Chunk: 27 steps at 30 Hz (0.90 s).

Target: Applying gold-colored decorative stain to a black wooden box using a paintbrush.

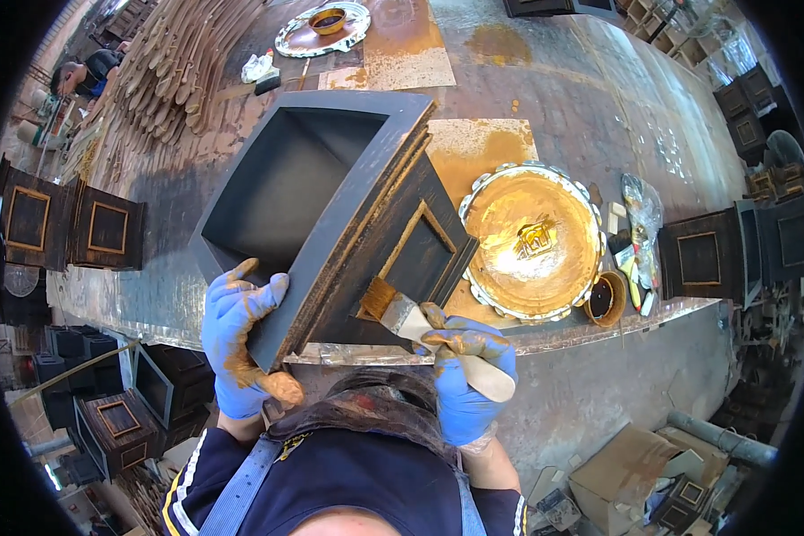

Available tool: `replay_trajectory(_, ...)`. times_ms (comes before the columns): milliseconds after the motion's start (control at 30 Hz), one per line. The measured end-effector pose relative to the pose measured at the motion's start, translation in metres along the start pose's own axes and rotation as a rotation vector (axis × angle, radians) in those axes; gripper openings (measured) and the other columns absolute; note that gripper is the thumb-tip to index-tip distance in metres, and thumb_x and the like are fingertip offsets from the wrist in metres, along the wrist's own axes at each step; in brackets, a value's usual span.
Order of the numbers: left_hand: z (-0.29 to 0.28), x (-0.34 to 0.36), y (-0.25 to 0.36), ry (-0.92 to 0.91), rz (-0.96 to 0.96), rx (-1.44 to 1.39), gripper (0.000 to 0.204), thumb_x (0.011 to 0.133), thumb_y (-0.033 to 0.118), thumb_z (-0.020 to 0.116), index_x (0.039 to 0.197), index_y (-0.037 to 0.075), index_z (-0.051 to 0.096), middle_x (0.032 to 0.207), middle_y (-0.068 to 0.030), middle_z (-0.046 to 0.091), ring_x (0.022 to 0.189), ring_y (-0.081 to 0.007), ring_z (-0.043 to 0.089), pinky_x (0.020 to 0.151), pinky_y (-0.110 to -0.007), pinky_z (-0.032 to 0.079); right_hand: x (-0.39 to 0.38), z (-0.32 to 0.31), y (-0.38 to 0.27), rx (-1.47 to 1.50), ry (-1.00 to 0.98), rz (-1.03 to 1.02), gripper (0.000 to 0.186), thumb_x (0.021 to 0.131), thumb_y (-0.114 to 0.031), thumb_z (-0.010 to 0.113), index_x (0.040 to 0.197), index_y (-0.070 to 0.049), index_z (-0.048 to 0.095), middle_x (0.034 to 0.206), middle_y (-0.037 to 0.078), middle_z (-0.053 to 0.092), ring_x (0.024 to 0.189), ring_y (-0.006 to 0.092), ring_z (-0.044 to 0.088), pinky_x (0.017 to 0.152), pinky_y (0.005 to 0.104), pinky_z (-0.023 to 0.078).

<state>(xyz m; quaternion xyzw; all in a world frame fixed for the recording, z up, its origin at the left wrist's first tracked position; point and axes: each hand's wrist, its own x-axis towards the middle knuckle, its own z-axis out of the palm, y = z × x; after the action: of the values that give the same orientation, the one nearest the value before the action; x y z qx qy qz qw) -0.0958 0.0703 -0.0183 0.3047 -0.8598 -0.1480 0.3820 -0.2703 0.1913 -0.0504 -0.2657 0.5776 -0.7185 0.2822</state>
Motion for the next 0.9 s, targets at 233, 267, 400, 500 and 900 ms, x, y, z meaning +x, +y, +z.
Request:
replay_trajectory(233,0.007,0.0,0.004,0.022,0.032,0.039,0.056,0.059,0.049,0.065,0.098,0.009,0.06,0.068,0.0023,0.053,0.062,-0.0146,0.052,0.08,-0.038,0.042,-0.012,-0.002,-0.01,-0.314,-0.056,-0.094,0.009,0.07,0.001,0.057,0.078,0.0,0.06,0.09,0.012,0.055,0.083,0.0199,0.056,0.073,0.0296,0.046)
replay_trajectory(267,0.007,0.0,0.004,0.015,0.029,0.02,0.054,0.06,0.046,0.066,0.098,0.009,0.06,0.068,0.0026,0.053,0.062,-0.0145,0.051,0.08,-0.038,0.042,-0.014,-0.003,-0.011,-0.304,-0.015,-0.03,0.01,0.07,0.001,0.057,0.079,0.0,0.059,0.09,0.012,0.056,0.083,0.0198,0.056,0.073,0.0296,0.046)
replay_trajectory(400,0.007,0.001,0.003,-0.004,0.047,0.065,0.05,0.061,0.043,0.067,0.098,0.01,0.061,0.068,0.0034,0.054,0.063,-0.0141,0.051,0.08,-0.037,0.042,-0.015,-0.001,-0.011,-0.328,-0.027,-0.056,0.015,0.07,0.002,0.057,0.085,-0.002,0.055,0.086,0.011,0.058,0.08,0.0189,0.058,0.07,0.0297,0.048)
replay_trajectory(500,0.007,0.001,0.003,0.013,0.037,0.03,0.052,0.061,0.046,0.066,0.098,0.01,0.061,0.068,0.004,0.054,0.064,-0.0137,0.051,0.081,-0.037,0.042,-0.018,0.002,-0.017,-0.443,-0.088,-0.103,0.019,0.071,0.002,0.056,0.088,-0.003,0.052,0.082,0.01,0.059,0.078,0.0183,0.059,0.069,0.0295,0.048)
replay_trajectory(900,0.006,0.001,0.003,-0.051,0.054,0.047,0.068,0.058,0.061,0.061,0.103,0.01,0.059,0.067,0.0037,0.056,0.064,-0.0127,0.051,0.083,-0.037,0.04,-0.023,0.006,-0.023,-0.493,-0.067,-0.063,0.014,0.07,0.0,0.057,0.082,-0.006,0.06,0.088,0.009,0.058,0.08,0.0192,0.059,0.069,0.0292,0.048)
